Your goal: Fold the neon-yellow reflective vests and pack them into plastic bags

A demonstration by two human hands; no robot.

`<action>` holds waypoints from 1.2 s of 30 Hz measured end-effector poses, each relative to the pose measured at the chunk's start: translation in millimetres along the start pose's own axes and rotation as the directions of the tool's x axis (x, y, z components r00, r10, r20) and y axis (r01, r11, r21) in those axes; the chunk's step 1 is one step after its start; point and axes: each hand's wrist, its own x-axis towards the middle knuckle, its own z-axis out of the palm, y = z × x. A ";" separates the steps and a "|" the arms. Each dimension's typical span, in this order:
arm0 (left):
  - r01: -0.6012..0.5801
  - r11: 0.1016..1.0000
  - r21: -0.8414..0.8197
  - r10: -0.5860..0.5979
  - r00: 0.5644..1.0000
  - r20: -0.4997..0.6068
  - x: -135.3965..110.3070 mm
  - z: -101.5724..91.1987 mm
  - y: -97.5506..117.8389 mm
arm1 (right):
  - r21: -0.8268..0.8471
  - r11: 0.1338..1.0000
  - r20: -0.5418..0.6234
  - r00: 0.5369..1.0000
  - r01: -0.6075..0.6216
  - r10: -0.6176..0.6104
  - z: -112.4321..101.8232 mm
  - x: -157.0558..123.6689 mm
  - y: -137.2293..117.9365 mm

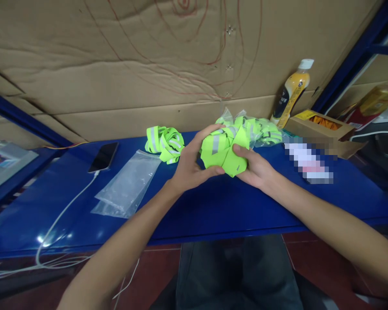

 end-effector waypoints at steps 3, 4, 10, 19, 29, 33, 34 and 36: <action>0.040 0.992 -0.120 -0.025 0.993 0.120 8.2 -10.7 3.2 | -0.001 1.000 0.024 1.000 0.008 -0.008 -2.6 -1.3 -1.8; 0.056 0.988 -0.142 -0.033 0.987 0.160 10.4 -14.5 4.6 | 0.000 1.000 0.036 0.999 0.007 -0.007 -3.2 -1.7 -1.9; 0.070 0.997 -0.044 -0.060 0.978 0.197 10.8 -24.1 2.7 | 0.010 1.000 0.023 1.000 0.003 -0.003 -4.6 0.3 -0.4; 0.428 0.898 0.103 -0.372 0.863 -0.343 -4.5 13.0 3.5 | -0.071 0.981 -0.221 0.956 0.181 -0.192 -11.1 12.5 -1.1; 0.543 0.555 -0.631 -0.768 0.625 -0.137 -1.7 28.4 26.4 | -0.142 0.974 -0.271 0.939 0.178 -0.211 -4.7 11.1 4.2; 0.548 0.476 -0.687 -0.780 0.624 -0.043 -2.3 28.5 22.9 | -0.122 0.980 -0.282 0.941 0.160 -0.189 -6.3 12.3 6.5; 0.547 0.464 -0.697 -0.777 0.629 -0.023 -2.6 28.5 21.1 | -0.117 0.981 -0.284 0.941 0.157 -0.185 -7.2 12.6 6.5; 0.550 0.437 -0.712 -0.768 0.640 0.022 -3.3 28.2 17.1 | -0.106 0.983 -0.284 0.943 0.152 -0.177 -9.4 13.1 5.7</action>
